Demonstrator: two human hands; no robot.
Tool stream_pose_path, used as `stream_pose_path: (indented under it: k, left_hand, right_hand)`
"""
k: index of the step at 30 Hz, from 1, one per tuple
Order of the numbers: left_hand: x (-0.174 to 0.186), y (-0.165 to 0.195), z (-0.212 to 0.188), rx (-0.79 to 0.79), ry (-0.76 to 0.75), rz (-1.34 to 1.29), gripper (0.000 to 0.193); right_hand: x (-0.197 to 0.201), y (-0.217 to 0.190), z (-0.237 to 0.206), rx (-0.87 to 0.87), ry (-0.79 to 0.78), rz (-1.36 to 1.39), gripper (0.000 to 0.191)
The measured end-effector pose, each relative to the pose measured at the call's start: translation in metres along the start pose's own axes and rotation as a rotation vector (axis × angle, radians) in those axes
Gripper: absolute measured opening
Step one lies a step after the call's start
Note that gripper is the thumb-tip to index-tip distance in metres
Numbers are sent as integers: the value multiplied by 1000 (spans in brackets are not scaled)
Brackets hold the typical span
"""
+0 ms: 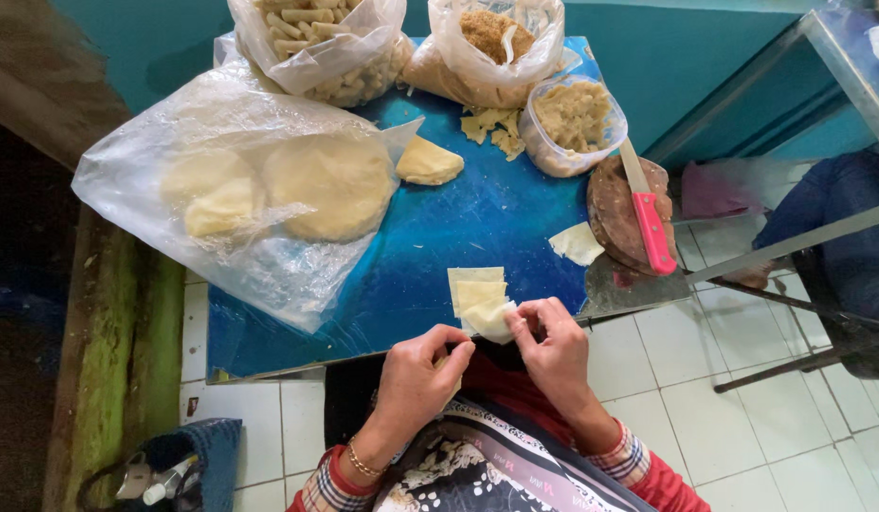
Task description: The person folds triangular pastry wrappers into stuffed, sealed triangular pastries by hand, pinching the edges closed one at a time and placing each finished piece in a row on the blue table. They occasionally reach into a plastic bag of filling to add filling to a wrapper before folding.
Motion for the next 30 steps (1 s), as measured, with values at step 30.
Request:
stream_pose_path:
  k: [30]
  left_hand:
    - [-8, 16, -5, -303, 89, 370, 31]
  right_hand:
    - [3, -39, 58, 582, -459, -172, 10]
Point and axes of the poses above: each hand's wrist, its own z-axis towards the middle knuckle, its own x-axis out of the back of the hand, y = z × x, the point moved 4 cm from there along z, towards the middle knuckle, and after that the axes turned 7 degrees about z, right-handed, at the moved point
